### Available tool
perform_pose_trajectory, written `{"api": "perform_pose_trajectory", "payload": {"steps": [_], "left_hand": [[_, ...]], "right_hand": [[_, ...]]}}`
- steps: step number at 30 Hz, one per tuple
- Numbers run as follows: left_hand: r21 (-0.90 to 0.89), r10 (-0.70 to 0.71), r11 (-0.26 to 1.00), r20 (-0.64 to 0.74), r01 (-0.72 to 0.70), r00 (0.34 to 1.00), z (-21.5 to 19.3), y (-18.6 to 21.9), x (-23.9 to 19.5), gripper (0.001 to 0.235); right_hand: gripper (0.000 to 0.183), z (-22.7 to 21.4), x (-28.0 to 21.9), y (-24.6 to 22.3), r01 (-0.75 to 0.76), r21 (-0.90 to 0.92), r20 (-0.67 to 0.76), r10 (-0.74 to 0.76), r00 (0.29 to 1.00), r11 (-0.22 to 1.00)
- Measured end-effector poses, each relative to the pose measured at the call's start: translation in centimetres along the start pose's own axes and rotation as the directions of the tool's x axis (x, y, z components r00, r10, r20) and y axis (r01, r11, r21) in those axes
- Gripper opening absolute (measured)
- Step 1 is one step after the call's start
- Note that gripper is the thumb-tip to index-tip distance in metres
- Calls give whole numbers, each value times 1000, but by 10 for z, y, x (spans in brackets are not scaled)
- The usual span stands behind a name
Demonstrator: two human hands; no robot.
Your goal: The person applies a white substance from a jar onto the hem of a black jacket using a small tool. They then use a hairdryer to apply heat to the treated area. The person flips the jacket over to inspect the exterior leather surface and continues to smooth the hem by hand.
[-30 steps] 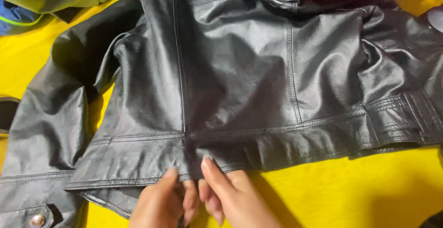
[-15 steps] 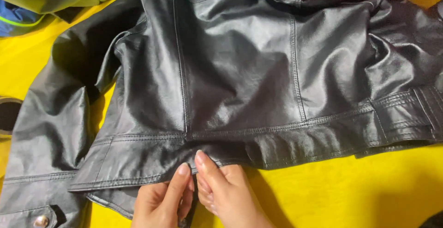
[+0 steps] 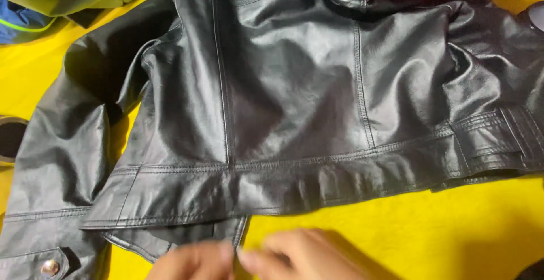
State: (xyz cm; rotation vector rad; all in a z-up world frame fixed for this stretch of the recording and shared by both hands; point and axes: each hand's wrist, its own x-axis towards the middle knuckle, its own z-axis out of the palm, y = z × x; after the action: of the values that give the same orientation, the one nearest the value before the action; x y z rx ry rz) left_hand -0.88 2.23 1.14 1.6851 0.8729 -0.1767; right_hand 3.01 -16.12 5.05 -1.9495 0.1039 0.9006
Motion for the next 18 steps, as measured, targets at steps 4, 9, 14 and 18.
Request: {"api": "perform_pose_trajectory", "payload": {"steps": [4,9,14,18], "left_hand": [[449,704,628,22,-636,710,-12,32,-23,10],[779,904,-134,348,-612,246,-18,33,15,40],[857,812,-272,449,-438,373,-48,14,63,70],[854,787,-91,377,-513,488,-61,8,67,65]], "right_hand": [[37,-11,-13,45,149,-266,-460,-261,849,952],[56,26,37,14,520,-645,-334,-818,468,560],[67,6,57,48,400,-819,-164,-837,522,411],[73,8,42,43,276,-855,-237,-804,545,440]]}}
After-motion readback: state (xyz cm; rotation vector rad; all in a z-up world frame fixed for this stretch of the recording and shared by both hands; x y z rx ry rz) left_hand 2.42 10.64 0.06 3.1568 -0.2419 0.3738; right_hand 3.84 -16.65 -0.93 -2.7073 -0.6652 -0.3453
